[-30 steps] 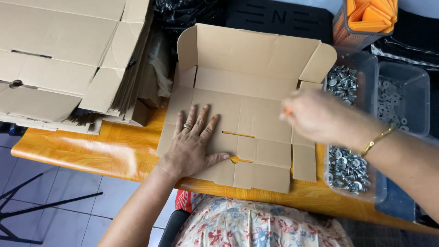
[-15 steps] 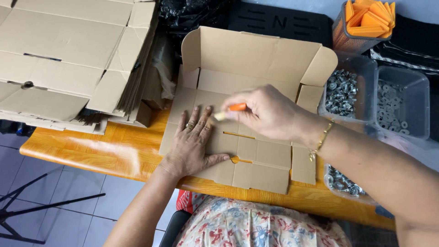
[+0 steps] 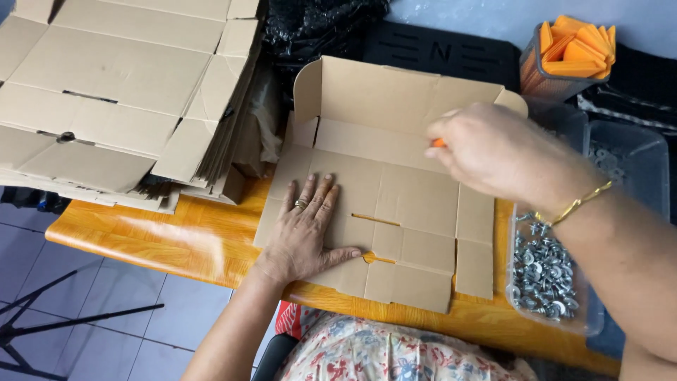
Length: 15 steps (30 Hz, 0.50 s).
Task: Folding a cardboard box and gluing a foam insert inside
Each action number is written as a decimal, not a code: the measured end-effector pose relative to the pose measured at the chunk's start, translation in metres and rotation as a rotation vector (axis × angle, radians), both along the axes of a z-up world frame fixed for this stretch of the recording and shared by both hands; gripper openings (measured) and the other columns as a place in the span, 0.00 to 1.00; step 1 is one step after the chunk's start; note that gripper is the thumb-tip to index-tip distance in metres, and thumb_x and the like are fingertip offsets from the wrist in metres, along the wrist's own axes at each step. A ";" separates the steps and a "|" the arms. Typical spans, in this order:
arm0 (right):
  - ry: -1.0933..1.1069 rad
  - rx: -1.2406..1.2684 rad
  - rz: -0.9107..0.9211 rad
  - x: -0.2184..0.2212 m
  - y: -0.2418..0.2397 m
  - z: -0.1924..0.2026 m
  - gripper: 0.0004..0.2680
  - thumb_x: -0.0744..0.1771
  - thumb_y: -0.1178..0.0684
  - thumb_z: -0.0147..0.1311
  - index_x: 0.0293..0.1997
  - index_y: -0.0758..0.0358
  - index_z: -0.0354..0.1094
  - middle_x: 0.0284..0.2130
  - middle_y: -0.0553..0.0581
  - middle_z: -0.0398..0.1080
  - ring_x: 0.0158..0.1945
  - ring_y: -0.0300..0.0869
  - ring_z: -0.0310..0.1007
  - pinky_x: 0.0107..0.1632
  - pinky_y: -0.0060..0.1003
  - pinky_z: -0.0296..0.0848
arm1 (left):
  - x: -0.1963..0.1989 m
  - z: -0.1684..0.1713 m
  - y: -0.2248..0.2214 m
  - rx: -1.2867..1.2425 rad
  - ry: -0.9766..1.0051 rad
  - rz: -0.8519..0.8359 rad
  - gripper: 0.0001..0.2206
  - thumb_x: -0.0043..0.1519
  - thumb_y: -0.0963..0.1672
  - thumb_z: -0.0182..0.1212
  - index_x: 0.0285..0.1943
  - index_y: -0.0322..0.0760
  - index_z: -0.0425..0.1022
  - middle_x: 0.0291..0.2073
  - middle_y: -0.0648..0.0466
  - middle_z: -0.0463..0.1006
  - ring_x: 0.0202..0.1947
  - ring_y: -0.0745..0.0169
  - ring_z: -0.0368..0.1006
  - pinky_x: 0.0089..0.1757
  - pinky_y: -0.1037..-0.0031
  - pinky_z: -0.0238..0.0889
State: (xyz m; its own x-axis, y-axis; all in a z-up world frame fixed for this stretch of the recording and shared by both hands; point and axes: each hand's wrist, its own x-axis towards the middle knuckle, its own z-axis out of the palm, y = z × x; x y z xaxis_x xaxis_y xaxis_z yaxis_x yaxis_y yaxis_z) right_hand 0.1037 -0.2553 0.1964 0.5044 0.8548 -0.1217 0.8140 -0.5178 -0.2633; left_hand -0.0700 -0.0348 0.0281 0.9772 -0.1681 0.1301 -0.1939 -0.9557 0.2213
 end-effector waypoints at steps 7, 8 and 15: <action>-0.064 0.261 0.111 0.011 0.043 -0.083 0.05 0.69 0.49 0.50 0.45 0.48 0.73 0.46 0.45 0.76 0.49 0.45 0.78 0.52 0.42 0.75 | 0.002 0.015 -0.001 -0.017 0.140 0.028 0.56 0.51 0.70 0.59 0.78 0.33 0.51 0.78 0.43 0.50 0.77 0.38 0.42 0.70 0.42 0.31; -0.066 0.264 0.114 0.018 0.035 -0.083 0.05 0.69 0.49 0.50 0.45 0.48 0.73 0.46 0.45 0.76 0.49 0.45 0.78 0.52 0.42 0.75 | 0.001 0.014 -0.001 -0.014 0.138 0.031 0.56 0.51 0.70 0.59 0.78 0.33 0.51 0.78 0.43 0.50 0.77 0.38 0.42 0.70 0.42 0.31; -0.099 -0.125 -0.170 0.034 -0.016 -0.029 0.10 0.66 0.42 0.50 0.32 0.54 0.73 0.31 0.56 0.76 0.42 0.54 0.79 0.40 0.48 0.75 | -0.001 0.018 0.000 -0.068 0.131 0.017 0.56 0.50 0.70 0.61 0.78 0.34 0.52 0.77 0.42 0.51 0.77 0.36 0.43 0.69 0.40 0.32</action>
State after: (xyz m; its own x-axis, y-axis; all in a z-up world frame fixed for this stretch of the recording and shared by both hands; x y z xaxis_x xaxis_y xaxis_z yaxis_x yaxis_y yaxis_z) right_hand 0.1377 -0.2715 0.1674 0.6547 0.7378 -0.1642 0.7308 -0.6734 -0.1119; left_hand -0.0705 -0.0346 0.0465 0.9892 -0.1464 0.0121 -0.1429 -0.9407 0.3077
